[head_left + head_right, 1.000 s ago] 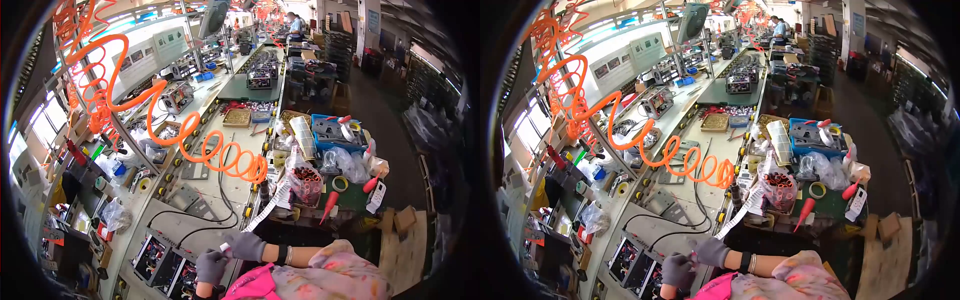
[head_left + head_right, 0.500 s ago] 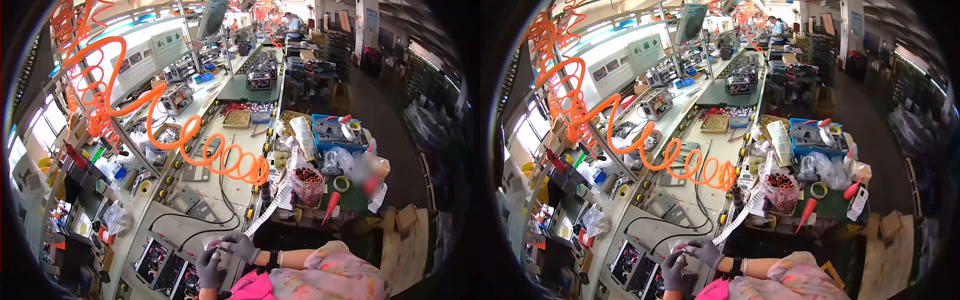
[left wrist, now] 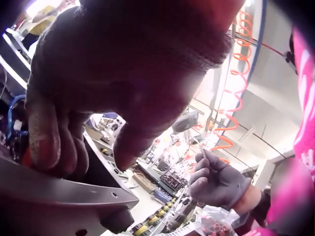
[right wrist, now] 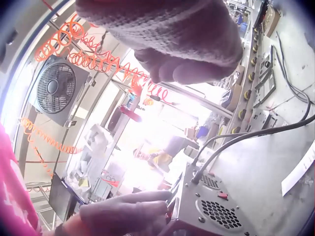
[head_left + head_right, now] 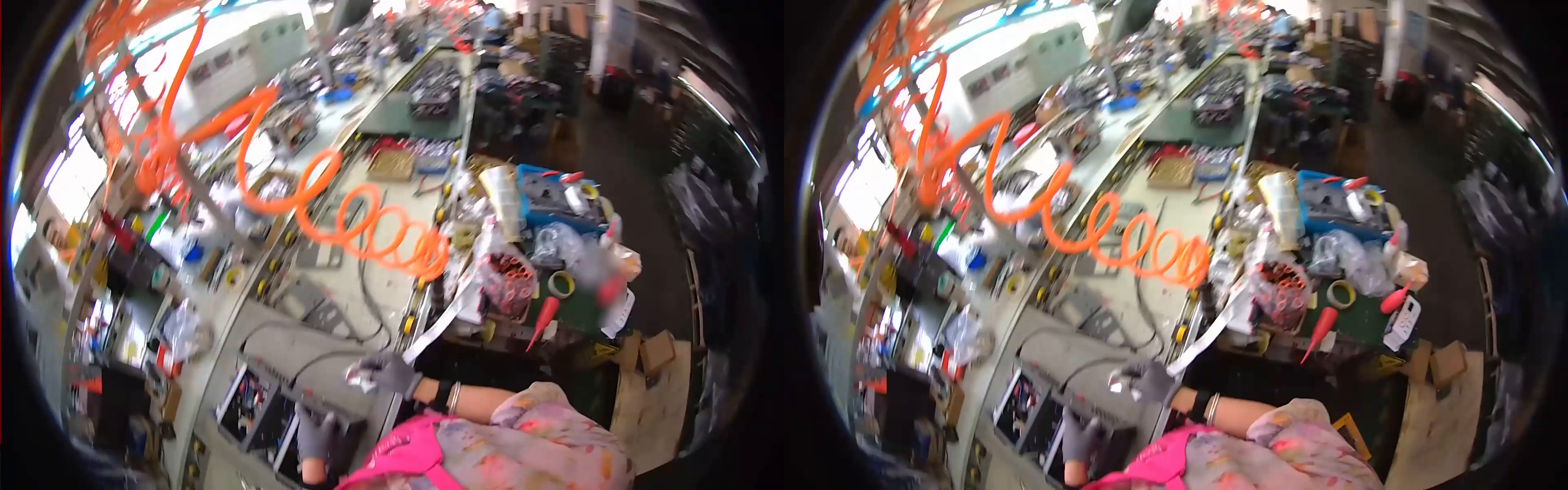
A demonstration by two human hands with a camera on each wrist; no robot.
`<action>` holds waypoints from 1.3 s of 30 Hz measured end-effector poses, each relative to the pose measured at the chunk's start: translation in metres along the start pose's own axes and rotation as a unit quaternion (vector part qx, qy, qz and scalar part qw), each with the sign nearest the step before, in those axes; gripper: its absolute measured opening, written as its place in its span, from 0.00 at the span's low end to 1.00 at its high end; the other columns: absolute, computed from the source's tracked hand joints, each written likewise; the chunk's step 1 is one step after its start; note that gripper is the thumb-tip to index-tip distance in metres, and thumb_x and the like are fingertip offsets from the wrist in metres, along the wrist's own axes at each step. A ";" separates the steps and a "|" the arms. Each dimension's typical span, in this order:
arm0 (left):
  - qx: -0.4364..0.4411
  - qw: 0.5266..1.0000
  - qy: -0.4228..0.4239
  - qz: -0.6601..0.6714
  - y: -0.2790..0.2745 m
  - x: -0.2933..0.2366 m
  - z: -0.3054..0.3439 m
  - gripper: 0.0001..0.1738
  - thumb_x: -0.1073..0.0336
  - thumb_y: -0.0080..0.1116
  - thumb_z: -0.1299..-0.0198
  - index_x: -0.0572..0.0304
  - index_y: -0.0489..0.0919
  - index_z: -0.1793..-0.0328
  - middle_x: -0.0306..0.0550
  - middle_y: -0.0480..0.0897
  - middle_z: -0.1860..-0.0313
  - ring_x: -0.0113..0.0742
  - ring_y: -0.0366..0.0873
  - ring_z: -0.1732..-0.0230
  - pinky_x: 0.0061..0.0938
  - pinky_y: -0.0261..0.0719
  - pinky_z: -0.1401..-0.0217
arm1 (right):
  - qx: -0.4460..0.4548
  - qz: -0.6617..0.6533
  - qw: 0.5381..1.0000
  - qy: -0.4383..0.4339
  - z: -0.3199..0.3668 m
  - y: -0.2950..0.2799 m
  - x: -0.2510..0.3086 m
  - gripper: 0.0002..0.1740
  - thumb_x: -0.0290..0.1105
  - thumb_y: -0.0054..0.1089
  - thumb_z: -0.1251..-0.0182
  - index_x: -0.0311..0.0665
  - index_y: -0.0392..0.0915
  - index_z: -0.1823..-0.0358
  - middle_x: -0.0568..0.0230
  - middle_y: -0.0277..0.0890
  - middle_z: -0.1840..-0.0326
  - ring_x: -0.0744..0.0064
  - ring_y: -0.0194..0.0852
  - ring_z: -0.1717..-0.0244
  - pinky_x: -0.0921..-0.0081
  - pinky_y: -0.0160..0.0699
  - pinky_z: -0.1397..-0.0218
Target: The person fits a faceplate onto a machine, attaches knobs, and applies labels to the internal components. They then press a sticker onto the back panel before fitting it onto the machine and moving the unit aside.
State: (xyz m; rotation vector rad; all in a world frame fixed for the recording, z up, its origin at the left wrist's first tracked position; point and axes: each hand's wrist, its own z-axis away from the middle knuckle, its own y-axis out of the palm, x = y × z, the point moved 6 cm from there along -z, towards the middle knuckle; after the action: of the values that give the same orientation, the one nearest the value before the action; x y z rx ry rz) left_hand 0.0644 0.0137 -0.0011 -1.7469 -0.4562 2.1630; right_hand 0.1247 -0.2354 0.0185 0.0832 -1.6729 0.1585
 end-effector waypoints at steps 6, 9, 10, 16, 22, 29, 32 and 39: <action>-0.126 0.980 0.116 -0.098 0.010 -0.011 -0.004 0.46 0.71 0.58 0.46 0.57 0.45 0.24 0.53 0.78 0.57 0.35 0.78 0.65 0.29 0.77 0.65 | 0.030 -0.234 0.965 0.114 -0.007 0.007 0.012 0.07 0.27 0.64 0.39 0.34 0.80 0.61 0.67 0.81 0.67 0.82 0.77 0.67 0.81 0.79 0.65; -0.129 0.978 -0.079 0.145 0.013 -0.021 0.008 0.46 0.74 0.57 0.47 0.57 0.47 0.23 0.48 0.80 0.63 0.32 0.78 0.69 0.27 0.76 0.68 | 0.042 -0.257 0.954 0.147 -0.008 0.016 0.019 0.06 0.28 0.64 0.39 0.34 0.80 0.62 0.70 0.78 0.72 0.85 0.72 0.74 0.86 0.71 0.73; -0.144 0.969 -0.073 0.187 0.008 -0.032 0.013 0.46 0.75 0.57 0.48 0.57 0.48 0.24 0.49 0.80 0.62 0.31 0.78 0.69 0.26 0.76 0.68 | 0.048 -0.246 0.955 0.160 -0.009 0.020 0.018 0.06 0.29 0.64 0.38 0.34 0.80 0.63 0.71 0.77 0.74 0.86 0.70 0.76 0.88 0.68 0.75; -0.176 0.943 -0.075 0.273 -0.036 -0.072 0.078 0.42 0.77 0.54 0.49 0.64 0.53 0.25 0.55 0.80 0.50 0.36 0.82 0.56 0.27 0.81 0.53 | 0.133 -0.365 0.881 0.271 0.006 0.073 0.013 0.08 0.32 0.62 0.37 0.35 0.80 0.61 0.71 0.75 0.75 0.85 0.69 0.77 0.87 0.67 0.72; -0.177 0.927 -0.067 0.325 -0.053 -0.075 0.105 0.41 0.78 0.51 0.50 0.66 0.54 0.25 0.54 0.81 0.51 0.37 0.82 0.57 0.28 0.81 0.52 | 0.205 -0.250 0.914 0.244 0.022 0.129 0.001 0.08 0.32 0.63 0.37 0.35 0.80 0.62 0.71 0.75 0.74 0.85 0.69 0.75 0.85 0.68 0.71; -0.164 0.926 -0.099 0.324 -0.062 -0.083 0.113 0.41 0.76 0.52 0.48 0.68 0.52 0.25 0.55 0.79 0.47 0.35 0.82 0.54 0.26 0.80 0.51 | 0.103 -0.299 0.914 0.254 0.024 0.106 -0.006 0.07 0.30 0.65 0.38 0.37 0.78 0.62 0.73 0.75 0.73 0.85 0.68 0.76 0.87 0.65 0.75; -0.173 0.922 -0.087 0.336 -0.059 -0.086 0.111 0.41 0.76 0.52 0.47 0.68 0.52 0.25 0.56 0.79 0.48 0.35 0.82 0.55 0.26 0.80 0.52 | 0.135 -0.334 0.896 0.261 0.024 0.130 0.023 0.08 0.31 0.65 0.38 0.36 0.78 0.62 0.72 0.76 0.72 0.86 0.69 0.75 0.88 0.67 0.74; -0.189 0.927 -0.095 0.310 -0.057 -0.079 0.111 0.45 0.74 0.54 0.52 0.67 0.51 0.25 0.59 0.81 0.53 0.40 0.83 0.57 0.28 0.82 0.55 | 0.165 -0.350 0.882 0.271 0.027 0.148 0.026 0.07 0.29 0.63 0.37 0.35 0.78 0.61 0.72 0.77 0.70 0.86 0.73 0.71 0.86 0.74 0.67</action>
State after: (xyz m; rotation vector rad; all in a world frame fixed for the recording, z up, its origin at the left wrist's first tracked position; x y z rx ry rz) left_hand -0.0253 0.0250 0.1148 -2.1052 -0.4283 2.8589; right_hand 0.0731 -0.0922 0.0339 0.8183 -0.9596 -0.0837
